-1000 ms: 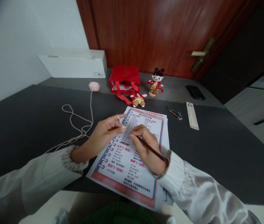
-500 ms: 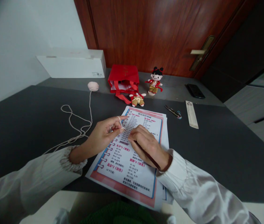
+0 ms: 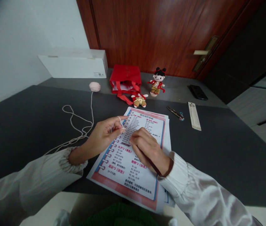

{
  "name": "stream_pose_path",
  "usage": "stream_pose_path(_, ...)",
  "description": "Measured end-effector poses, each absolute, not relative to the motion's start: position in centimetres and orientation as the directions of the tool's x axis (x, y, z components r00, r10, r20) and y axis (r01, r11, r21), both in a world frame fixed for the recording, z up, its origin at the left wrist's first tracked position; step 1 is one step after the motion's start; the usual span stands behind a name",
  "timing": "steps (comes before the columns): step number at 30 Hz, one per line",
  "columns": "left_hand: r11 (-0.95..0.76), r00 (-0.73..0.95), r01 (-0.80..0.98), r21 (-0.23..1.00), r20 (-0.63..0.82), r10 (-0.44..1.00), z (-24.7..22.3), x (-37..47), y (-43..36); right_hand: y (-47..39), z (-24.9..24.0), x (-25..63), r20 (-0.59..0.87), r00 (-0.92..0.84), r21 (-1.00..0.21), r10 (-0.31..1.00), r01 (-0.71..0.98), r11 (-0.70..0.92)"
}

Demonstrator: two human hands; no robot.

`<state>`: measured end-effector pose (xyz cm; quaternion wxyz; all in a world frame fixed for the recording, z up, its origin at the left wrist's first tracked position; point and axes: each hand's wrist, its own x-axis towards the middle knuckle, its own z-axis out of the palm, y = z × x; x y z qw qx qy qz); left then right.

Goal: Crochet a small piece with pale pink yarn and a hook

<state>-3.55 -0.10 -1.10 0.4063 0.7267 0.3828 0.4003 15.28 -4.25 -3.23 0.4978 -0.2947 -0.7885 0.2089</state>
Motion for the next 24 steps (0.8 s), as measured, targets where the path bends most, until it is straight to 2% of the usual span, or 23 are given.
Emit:
stream_pose_path(1, -0.383, 0.394, 0.229, 0.895, 0.275, 0.877, -1.1, -3.6, -0.1, -4.2, -3.2, 15.5, 0.657, -0.318, -0.637, 0.683, 0.250, 0.729)
stream_pose_path(3, -0.381, 0.417, 0.207, 0.901, 0.272, 0.868, -1.2, -3.7, 0.0, -3.8, -3.3, 15.7, 0.588, -0.214, -0.766, 0.780, 0.164, 0.622)
stream_pose_path(6, -0.347, 0.441, 0.168, 0.923, 0.244, 0.864, -1.2, -3.7, 0.0, -3.0, -3.3, 15.5, 0.337, -0.146, -0.937, 0.930, -0.150, 0.315)
stream_pose_path(8, -0.316, 0.446, 0.149, 0.937, 0.222, 0.867, -1.2, -3.5, -0.1, -2.6, -3.2, 15.2, 0.173, -0.185, -0.939, 0.967, -0.327, 0.106)
stream_pose_path(10, -0.286, 0.445, 0.108, 0.952, 0.211, 0.871, -1.1, -3.2, -0.2, -2.5, -3.0, 14.7, 0.068, -0.215, -0.912, 0.974, -0.409, -0.027)
stream_pose_path(13, -0.222, 0.434, 0.010, 0.975, 0.196, 0.880, -1.1, -2.7, -0.6, -2.9, -3.2, 14.0, 0.088, -0.205, -0.915, 0.975, -0.404, -0.003)
stream_pose_path(15, -0.115, 0.429, -0.061, 0.992, 0.129, 0.894, -1.1, -2.4, -0.8, -3.2, -3.5, 13.9, 0.235, -0.145, -0.941, 0.961, -0.281, 0.188)
stream_pose_path(16, -0.048, 0.427, -0.092, 0.995, 0.083, 0.901, -1.2, -2.2, -0.9, -3.3, -3.7, 14.0, 0.347, -0.130, -0.932, 0.929, -0.161, 0.326)
stream_pose_path(17, 0.014, 0.422, -0.120, 0.993, 0.038, 0.906, -1.3, -2.1, -1.0, -3.4, -3.8, 14.1, 0.473, -0.143, -0.879, 0.869, -0.012, 0.476)
stream_pose_path(19, 0.105, 0.407, -0.157, 0.982, -0.032, 0.913, -1.5, -2.0, -1.2, -3.7, -4.0, 14.3, 0.652, -0.278, -0.638, 0.705, 0.303, 0.708)
stream_pose_path(21, 0.168, 0.386, -0.190, 0.967, -0.084, 0.919, -1.7, -1.9, -1.3, -3.9, -4.1, 14.4, 0.685, -0.430, -0.346, 0.588, 0.519, 0.782)
stream_pose_path(22, 0.202, 0.385, -0.213, 0.956, -0.108, 0.916, -1.8, -1.9, -1.3, -4.0, -4.1, 14.5, 0.682, -0.471, -0.237, 0.560, 0.582, 0.778)
stream_pose_path(24, 0.274, 0.418, -0.277, 0.921, -0.141, 0.897, -1.8, -1.8, -1.3, -4.1, -4.1, 14.5, 0.695, -0.490, -0.130, 0.527, 0.635, 0.761)
